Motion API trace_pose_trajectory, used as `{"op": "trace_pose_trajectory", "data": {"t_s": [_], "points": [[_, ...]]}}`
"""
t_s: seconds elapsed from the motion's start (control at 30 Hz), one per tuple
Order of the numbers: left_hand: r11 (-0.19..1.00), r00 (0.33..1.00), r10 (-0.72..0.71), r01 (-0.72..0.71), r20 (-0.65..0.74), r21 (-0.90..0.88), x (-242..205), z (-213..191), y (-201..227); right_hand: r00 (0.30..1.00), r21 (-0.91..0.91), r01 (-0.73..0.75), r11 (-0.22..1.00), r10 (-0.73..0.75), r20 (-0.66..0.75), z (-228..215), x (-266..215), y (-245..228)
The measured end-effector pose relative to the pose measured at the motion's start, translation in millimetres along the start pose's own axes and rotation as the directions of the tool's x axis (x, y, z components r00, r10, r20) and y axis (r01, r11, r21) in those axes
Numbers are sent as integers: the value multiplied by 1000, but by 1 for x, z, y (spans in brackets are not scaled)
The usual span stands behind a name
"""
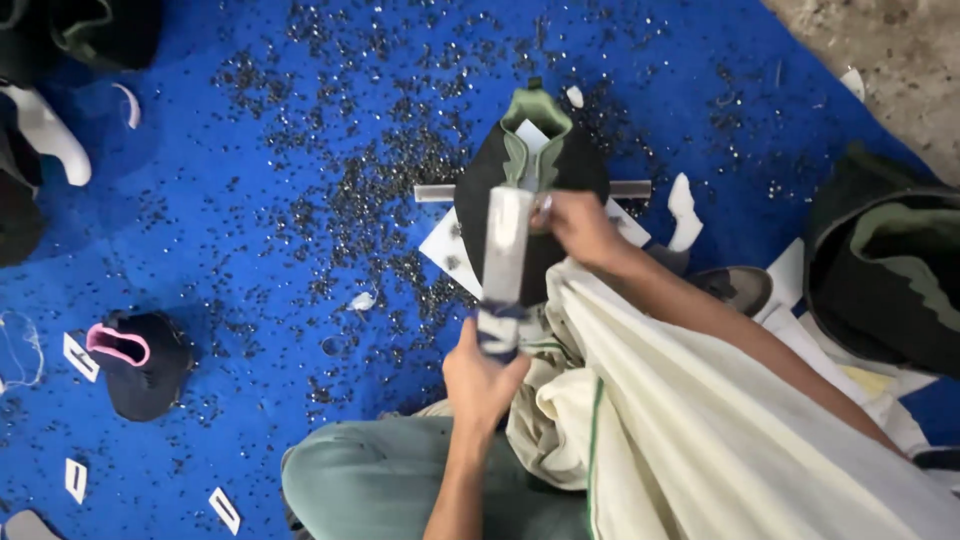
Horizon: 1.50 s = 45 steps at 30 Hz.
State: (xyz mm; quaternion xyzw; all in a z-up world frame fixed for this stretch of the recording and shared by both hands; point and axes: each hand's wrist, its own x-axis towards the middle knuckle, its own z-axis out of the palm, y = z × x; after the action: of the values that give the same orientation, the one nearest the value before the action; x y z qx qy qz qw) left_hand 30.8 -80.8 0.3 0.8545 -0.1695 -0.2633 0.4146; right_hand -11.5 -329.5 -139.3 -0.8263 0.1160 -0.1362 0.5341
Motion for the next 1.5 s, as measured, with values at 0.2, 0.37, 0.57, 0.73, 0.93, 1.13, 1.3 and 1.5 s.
{"op": "trace_pose_trajectory", "data": {"t_s": [0.2,0.37,0.57,0.73,0.93,1.13,1.3,1.5], "points": [[983,994,-35,15,-102,-186,-27,-57,66,924,703,-295,647,381,37,-15,28,2],[727,800,529,-599,-283,-336,-19,-66,80,968,424,-207,882,248,-43,-8,19,-25],[994,994,104,-103,-43,36,3,23,-18,990,146,-87,985,102,-98,5,3,12],[992,977,109,-118,-181,-40,-18,-34,74,917,677,-269,685,397,-37,-23,40,-9],[895,928,287,-348,-239,-277,1,-9,44,977,395,-116,911,176,-120,-22,33,-35],[993,988,106,-110,-110,-33,4,14,16,953,353,-136,926,220,-209,-25,42,-22],[939,890,329,-344,-315,9,-18,-52,102,910,759,-162,630,392,-132,-30,65,-11],[767,751,564,-630,-342,-119,25,10,32,965,317,-33,948,113,-238,-18,44,-22]]}}
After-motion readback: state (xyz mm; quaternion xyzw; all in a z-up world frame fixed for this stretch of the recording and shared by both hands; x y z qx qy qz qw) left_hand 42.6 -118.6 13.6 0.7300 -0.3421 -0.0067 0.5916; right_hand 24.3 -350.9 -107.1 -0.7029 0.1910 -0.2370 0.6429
